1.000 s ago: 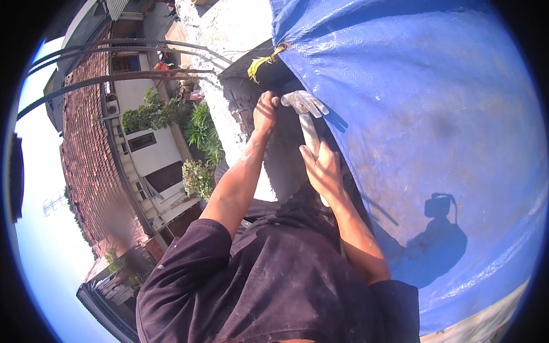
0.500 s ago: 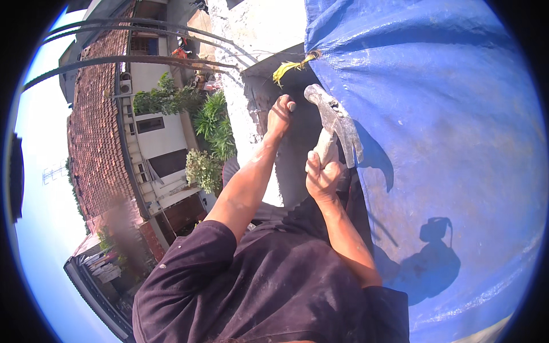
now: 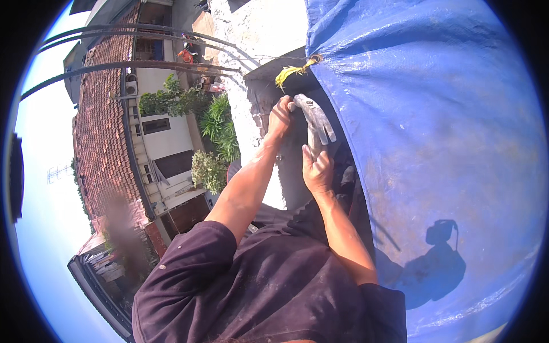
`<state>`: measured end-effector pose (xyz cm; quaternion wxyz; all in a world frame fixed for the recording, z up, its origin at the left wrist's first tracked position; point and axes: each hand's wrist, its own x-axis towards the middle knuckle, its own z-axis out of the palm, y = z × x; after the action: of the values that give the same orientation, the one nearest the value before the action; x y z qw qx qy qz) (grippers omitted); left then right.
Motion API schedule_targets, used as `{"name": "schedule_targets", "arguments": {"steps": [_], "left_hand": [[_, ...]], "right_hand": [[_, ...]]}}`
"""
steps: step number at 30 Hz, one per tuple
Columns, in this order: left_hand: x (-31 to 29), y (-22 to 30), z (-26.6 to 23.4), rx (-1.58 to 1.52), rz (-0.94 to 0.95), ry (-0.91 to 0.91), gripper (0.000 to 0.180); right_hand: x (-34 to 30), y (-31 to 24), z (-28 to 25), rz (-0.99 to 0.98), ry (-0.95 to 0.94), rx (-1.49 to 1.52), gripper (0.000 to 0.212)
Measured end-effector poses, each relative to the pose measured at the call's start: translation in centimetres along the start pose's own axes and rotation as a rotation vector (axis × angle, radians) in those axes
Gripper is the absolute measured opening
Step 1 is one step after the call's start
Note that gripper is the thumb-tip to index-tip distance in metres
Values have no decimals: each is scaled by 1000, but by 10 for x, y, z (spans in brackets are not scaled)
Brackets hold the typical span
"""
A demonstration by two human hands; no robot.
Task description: The person uses a hammer and a chisel to break pieces of concrete off a ledge while sitting on it.
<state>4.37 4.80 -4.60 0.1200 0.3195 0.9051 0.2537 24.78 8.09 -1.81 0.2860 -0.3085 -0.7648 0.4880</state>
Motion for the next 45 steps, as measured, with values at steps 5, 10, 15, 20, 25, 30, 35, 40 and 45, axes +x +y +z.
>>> {"name": "schedule_targets", "arguments": {"steps": [5,10,15,20,25,30,35,40,45], "left_hand": [[-12,-24,-18,1,-111,-52,25],[-1,-19,-15,-32,-46,-83,28],[10,-33,-11,12,-53,-119,25],[18,-26,-30,9,-112,-229,32],[13,-40,-21,58,-73,-212,29],[21,-71,-26,20,-96,-178,37],[26,-51,-16,111,-57,-270,37],[35,-58,-5,128,-85,-214,28],[54,-82,-37,167,-184,-109,34]], "right_hand": [[17,-17,-12,82,-176,144,32],[2,-10,0,-168,66,13,20],[44,-27,-25,362,-292,124,32],[43,-38,-30,84,98,376,30],[36,0,-7,473,-415,147,44],[32,-27,-7,202,-157,243,44],[30,6,6,380,-351,76,40],[41,-11,-50,346,-248,35,39],[42,-20,-36,-33,126,162,43]]}}
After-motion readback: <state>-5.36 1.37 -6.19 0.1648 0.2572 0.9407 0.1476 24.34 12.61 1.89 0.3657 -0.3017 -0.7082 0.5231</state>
